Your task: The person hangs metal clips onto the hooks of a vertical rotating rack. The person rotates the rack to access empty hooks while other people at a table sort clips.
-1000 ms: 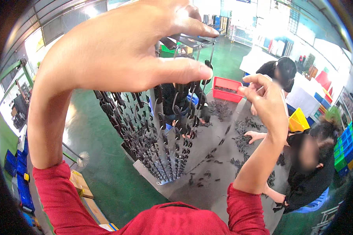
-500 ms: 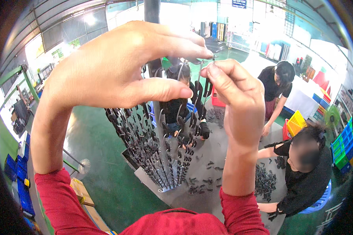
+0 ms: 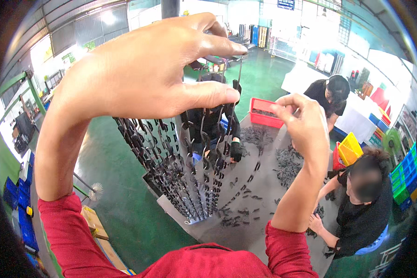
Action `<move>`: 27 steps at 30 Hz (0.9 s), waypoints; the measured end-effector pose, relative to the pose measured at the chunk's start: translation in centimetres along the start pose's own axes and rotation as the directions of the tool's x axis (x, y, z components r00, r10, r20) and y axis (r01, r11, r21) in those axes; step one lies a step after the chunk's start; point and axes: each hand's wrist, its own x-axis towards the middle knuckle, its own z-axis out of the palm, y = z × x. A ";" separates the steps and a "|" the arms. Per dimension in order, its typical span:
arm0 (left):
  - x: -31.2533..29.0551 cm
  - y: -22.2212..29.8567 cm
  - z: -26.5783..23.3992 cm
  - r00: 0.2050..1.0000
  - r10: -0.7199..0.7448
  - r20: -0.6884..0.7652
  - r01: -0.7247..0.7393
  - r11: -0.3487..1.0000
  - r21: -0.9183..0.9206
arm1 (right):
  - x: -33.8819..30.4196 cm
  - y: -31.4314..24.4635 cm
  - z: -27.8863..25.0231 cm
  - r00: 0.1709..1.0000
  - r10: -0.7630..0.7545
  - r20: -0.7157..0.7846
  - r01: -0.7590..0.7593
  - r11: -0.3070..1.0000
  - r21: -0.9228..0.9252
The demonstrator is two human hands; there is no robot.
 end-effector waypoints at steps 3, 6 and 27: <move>0.3 0.2 -0.4 1.000 0.022 -0.020 -0.023 0.999 -0.032 | -0.2 -1.5 1.8 0.982 -0.143 -0.122 0.179 0.911 0.371; 0.6 -0.1 -0.9 0.996 0.087 0.000 -0.087 0.994 -0.071 | -0.7 -3.6 2.9 0.962 -0.232 -0.147 0.271 0.712 0.648; 0.0 0.2 -0.9 1.000 -0.001 0.023 0.001 1.000 0.024 | 1.2 0.8 -1.7 0.992 -0.008 0.129 -0.036 0.942 0.333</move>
